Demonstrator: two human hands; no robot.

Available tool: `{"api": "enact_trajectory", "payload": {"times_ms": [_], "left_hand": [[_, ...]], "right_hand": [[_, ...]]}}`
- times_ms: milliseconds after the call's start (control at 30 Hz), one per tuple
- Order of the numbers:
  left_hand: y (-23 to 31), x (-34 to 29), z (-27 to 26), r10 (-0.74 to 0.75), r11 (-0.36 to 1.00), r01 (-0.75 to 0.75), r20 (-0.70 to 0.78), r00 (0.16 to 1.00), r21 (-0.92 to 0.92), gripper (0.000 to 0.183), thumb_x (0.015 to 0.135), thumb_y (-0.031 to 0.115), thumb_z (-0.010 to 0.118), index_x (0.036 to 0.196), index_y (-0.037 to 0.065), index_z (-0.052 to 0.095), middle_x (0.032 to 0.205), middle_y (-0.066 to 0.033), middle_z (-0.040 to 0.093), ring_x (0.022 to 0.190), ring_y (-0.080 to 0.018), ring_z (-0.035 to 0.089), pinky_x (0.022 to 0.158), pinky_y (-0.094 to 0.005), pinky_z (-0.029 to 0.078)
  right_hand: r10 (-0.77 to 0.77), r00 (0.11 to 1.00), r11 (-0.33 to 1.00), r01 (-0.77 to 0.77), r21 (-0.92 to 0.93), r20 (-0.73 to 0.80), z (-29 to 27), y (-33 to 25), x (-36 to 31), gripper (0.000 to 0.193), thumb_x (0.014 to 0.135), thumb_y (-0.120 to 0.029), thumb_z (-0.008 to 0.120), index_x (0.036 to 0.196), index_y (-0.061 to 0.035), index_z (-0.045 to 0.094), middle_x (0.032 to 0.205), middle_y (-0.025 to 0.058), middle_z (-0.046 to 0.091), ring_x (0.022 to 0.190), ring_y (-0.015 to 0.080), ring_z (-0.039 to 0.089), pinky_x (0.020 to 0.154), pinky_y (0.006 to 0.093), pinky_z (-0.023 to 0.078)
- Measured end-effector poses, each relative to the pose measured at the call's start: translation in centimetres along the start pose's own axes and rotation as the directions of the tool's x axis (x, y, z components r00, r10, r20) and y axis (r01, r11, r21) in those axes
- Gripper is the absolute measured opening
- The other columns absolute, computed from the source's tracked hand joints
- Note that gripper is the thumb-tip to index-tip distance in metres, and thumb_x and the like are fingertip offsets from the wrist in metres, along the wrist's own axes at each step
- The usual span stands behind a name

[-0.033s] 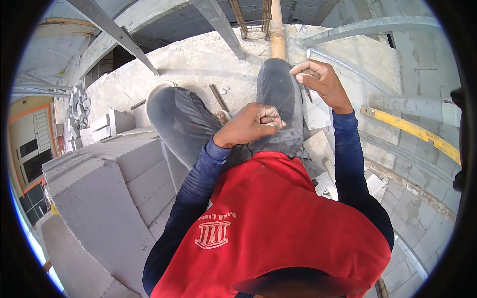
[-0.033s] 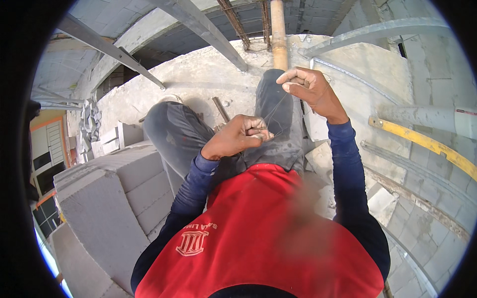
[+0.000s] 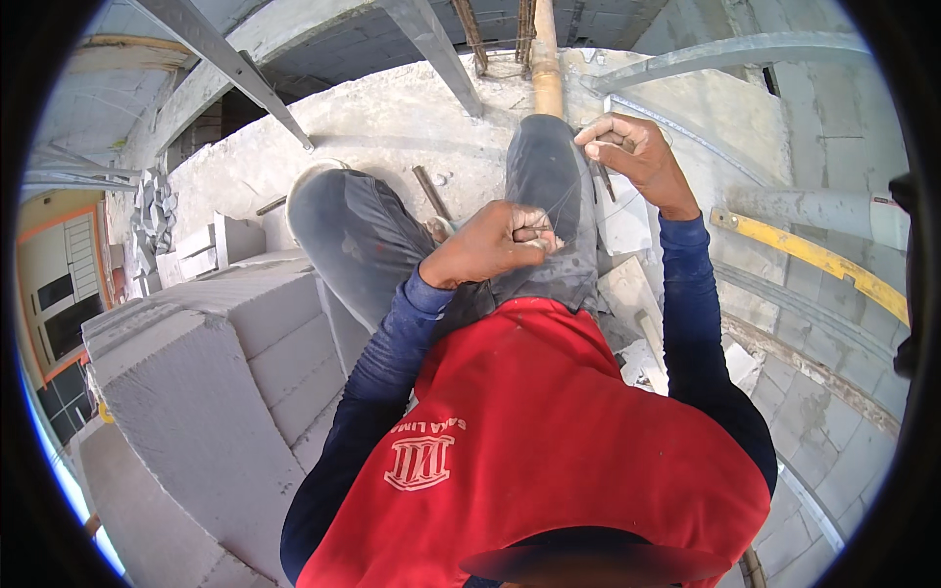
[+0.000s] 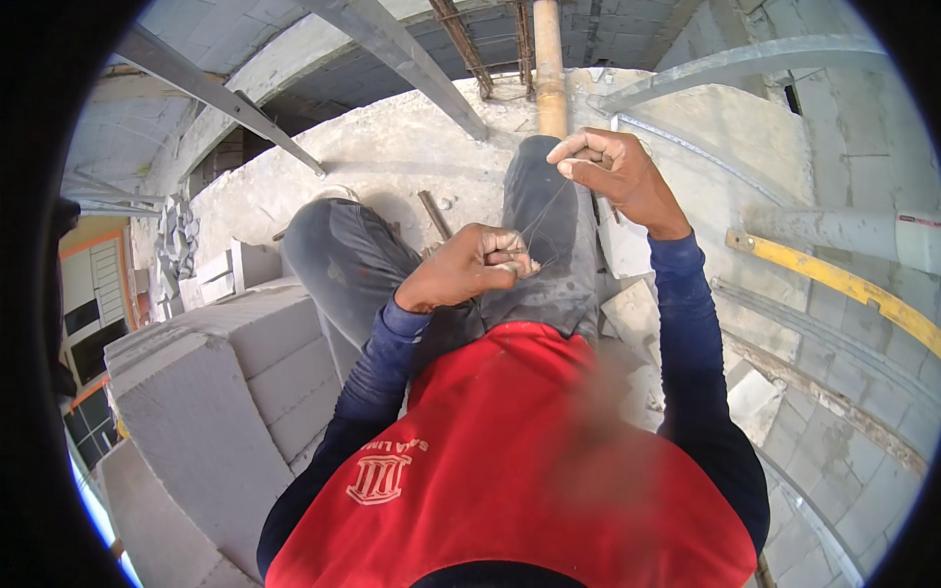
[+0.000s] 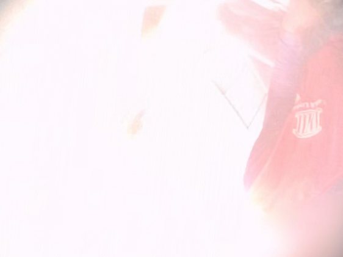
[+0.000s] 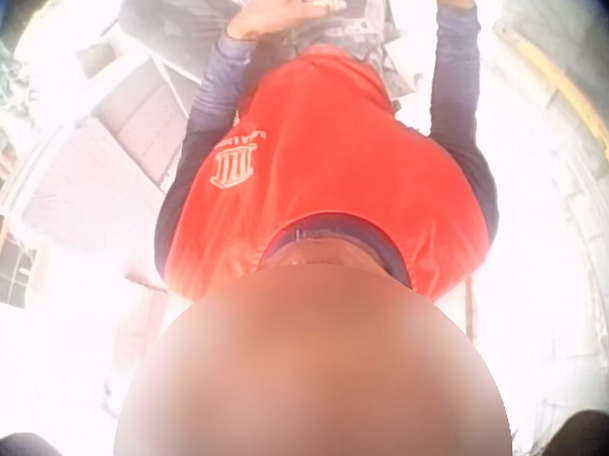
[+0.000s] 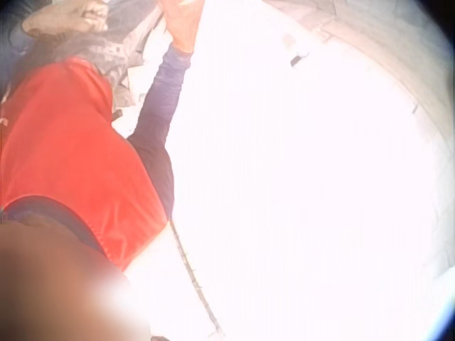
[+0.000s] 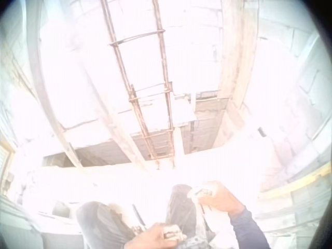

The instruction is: The person hammers nails into a metal frame, then uses a spirit level to check alignment. They secure the frame with wire and pliers, and continue assembling the structure.

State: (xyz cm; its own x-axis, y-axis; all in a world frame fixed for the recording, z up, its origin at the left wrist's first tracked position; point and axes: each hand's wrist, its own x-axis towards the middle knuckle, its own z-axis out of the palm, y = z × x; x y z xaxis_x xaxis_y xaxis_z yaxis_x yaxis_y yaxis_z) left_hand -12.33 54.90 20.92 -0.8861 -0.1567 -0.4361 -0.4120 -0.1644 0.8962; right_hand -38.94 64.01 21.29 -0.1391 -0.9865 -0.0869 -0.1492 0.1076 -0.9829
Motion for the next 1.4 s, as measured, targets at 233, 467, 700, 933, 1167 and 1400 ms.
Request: {"api": "enact_trajectory", "payload": {"times_ms": [233,467,700,933,1167,1400], "left_hand": [[1.3,0.6,-1.1,0.238,0.941,-0.147,-0.286,0.928,0.305,0.018,0.103,0.013,0.062,0.109,-0.003,0.069,0.105,-0.0087,0.075,0.097,-0.0110,0.065,0.087,-0.0278,0.051],[0.4,0.8,-1.7,0.289,0.956,-0.219,-0.470,0.834,0.197,0.021,0.105,0.013,0.061,0.120,-0.001,0.062,0.116,-0.0131,0.073,0.105,-0.0138,0.065,0.092,-0.0309,0.051],[1.0,1.2,-1.7,0.258,0.901,-0.054,-0.432,0.864,0.430,0.019,0.103,0.014,0.062,0.116,0.000,0.065,0.099,-0.0118,0.072,0.095,-0.0188,0.066,0.086,-0.0349,0.051],[1.0,0.3,-2.7,0.108,0.990,-0.136,-0.397,0.911,-0.043,0.030,0.107,0.028,0.054,0.112,0.004,0.071,0.075,-0.0005,0.053,0.067,-0.0163,0.046,0.064,-0.0332,0.037],[0.7,1.4,-2.1,0.099,0.947,-0.197,-0.351,0.931,-0.254,0.038,0.112,0.039,0.051,0.110,0.009,0.073,0.069,0.0111,0.032,0.062,-0.0040,0.026,0.058,-0.0247,0.023],[1.4,2.6,-2.0,-0.141,0.910,-0.089,-0.504,0.852,-0.405,0.035,0.111,0.035,0.055,0.111,0.006,0.074,0.079,0.0101,0.047,0.065,-0.0023,0.033,0.059,-0.0225,0.029]], "right_hand": [[-0.066,0.990,0.951,0.023,-0.308,-0.129,-0.5,-0.7,0.8,0.036,0.102,-0.030,0.066,0.118,0.0012,0.075,0.099,0.0100,0.075,0.092,0.0158,0.067,0.087,0.0312,0.051],[0.332,0.933,0.877,-0.359,-0.319,-0.138,-1.4,-6.1,-3.5,0.026,0.098,-0.023,0.069,0.102,0.0022,0.076,0.096,0.0105,0.075,0.086,0.0193,0.068,0.075,0.0319,0.051],[-0.486,0.870,0.625,0.277,-0.730,-0.086,5.7,-3.6,1.1,0.015,0.090,-0.017,0.074,0.092,-0.0025,0.074,0.093,0.0113,0.064,0.094,0.0313,0.057,0.082,0.0414,0.049],[-0.334,0.942,0.814,0.302,-0.496,0.025,6.2,-0.8,3.5,0.015,0.091,-0.016,0.073,0.096,-0.0020,0.075,0.090,0.0124,0.061,0.091,0.0316,0.058,0.083,0.0412,0.048],[-0.187,0.971,0.979,0.197,0.056,-0.147,6.3,0.0,2.8,0.016,0.099,-0.016,0.069,0.100,-0.0001,0.074,0.094,0.0113,0.065,0.084,0.0252,0.060,0.080,0.0340,0.047],[-0.280,0.955,0.891,0.295,-0.344,0.095,3.2,-2.1,0.0,0.019,0.099,-0.019,0.069,0.098,0.0003,0.072,0.091,0.0110,0.067,0.082,0.0280,0.060,0.081,0.0394,0.048]]}}
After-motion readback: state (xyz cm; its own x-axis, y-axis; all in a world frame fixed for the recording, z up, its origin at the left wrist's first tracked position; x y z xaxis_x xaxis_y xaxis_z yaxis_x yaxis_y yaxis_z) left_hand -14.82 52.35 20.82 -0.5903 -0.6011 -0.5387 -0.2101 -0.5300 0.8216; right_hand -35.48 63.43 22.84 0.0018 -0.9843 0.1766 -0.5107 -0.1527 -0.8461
